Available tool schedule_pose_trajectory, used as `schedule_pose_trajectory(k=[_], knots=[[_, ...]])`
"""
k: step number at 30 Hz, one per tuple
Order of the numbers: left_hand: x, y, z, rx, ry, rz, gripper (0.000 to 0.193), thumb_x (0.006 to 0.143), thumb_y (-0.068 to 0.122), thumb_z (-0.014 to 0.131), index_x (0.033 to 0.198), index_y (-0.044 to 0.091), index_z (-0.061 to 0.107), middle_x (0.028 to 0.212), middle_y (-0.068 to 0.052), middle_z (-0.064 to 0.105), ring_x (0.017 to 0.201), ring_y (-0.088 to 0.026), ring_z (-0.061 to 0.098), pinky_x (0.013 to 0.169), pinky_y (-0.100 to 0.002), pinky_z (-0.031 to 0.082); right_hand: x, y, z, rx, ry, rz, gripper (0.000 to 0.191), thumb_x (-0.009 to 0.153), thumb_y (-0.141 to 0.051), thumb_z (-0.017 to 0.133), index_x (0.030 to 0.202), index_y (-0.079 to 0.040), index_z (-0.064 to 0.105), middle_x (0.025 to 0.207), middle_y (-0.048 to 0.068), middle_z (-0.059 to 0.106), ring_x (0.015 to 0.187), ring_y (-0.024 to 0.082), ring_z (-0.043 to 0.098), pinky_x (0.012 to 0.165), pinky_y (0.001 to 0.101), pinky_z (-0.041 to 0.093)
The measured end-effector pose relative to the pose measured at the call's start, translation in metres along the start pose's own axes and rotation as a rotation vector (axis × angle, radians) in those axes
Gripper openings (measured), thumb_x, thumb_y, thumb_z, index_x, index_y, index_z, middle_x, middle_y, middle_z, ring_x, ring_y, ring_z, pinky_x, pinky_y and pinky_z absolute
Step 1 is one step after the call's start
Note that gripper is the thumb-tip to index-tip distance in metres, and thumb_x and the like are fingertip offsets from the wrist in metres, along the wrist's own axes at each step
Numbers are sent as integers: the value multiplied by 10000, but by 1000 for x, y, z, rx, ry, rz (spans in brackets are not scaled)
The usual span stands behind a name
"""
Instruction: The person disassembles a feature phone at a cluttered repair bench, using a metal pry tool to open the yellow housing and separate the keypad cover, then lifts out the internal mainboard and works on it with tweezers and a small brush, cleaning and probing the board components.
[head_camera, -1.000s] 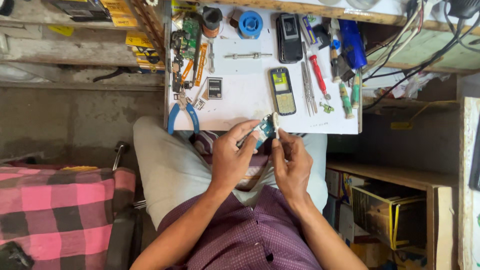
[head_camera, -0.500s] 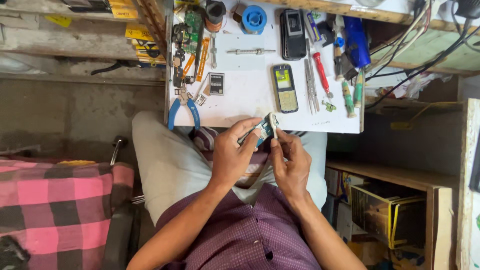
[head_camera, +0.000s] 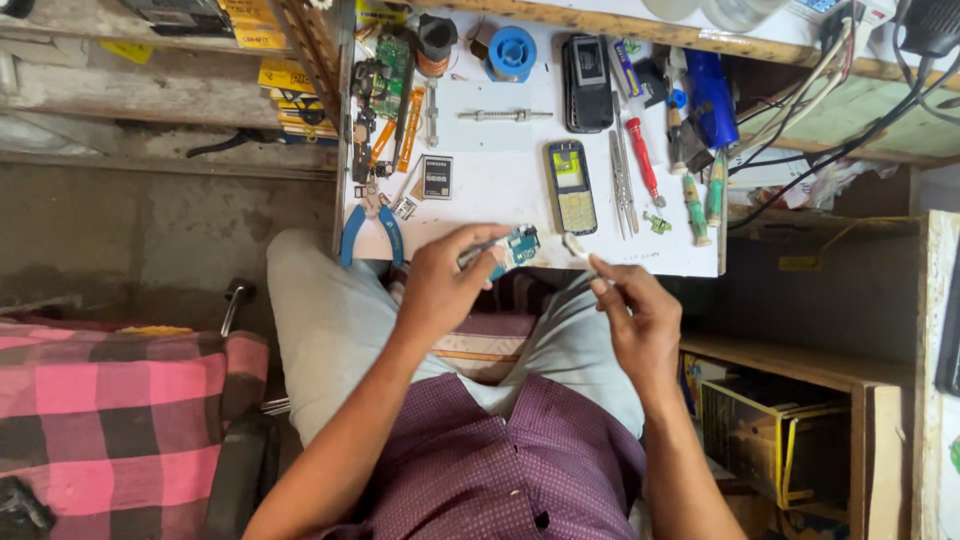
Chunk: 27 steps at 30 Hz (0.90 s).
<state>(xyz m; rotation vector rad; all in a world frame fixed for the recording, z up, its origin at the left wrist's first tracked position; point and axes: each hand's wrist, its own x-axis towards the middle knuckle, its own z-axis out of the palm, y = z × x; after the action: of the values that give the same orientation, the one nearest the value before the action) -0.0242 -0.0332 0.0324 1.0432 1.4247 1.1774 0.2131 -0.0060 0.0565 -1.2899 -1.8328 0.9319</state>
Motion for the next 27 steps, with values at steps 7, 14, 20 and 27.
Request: schedule_pose_trajectory(k=[7, 14, 20, 27], knots=[[23, 5, -13, 79, -157, 53, 270, 922, 149, 687, 1160, 32, 738, 1032, -60, 776, 800, -78, 702, 626, -247, 617, 8, 1, -1, -87, -9, 9, 303, 922, -6, 749, 1223, -43, 730, 886, 78, 680, 722, 123, 581, 678, 253, 474], [35, 1, -19, 129, -265, 16, 283, 927, 165, 684, 1171, 45, 761, 913, -65, 785, 767, -83, 694, 656, -263, 601, 21, -1, 7, -368, 74, -301, 233, 921, 23, 742, 1127, -87, 751, 1062, 84, 741, 934, 245, 675, 863, 361, 503], [35, -4, -19, 81, -293, 32, 277, 923, 151, 682, 1162, 33, 758, 950, -46, 786, 804, -60, 679, 677, -260, 605, 32, 2, 8, -387, 33, -418, 316, 855, 107, 702, 1107, -76, 752, 1058, 73, 743, 951, 255, 673, 872, 358, 477], [36, -6, -21, 43, -301, 64, 270, 930, 135, 682, 1164, 17, 748, 962, -48, 787, 814, -60, 677, 715, -245, 584, 44, 4, 3, -318, -44, -388, 306, 824, 125, 690, 1057, -56, 767, 1010, 74, 741, 937, 234, 676, 866, 354, 487]])
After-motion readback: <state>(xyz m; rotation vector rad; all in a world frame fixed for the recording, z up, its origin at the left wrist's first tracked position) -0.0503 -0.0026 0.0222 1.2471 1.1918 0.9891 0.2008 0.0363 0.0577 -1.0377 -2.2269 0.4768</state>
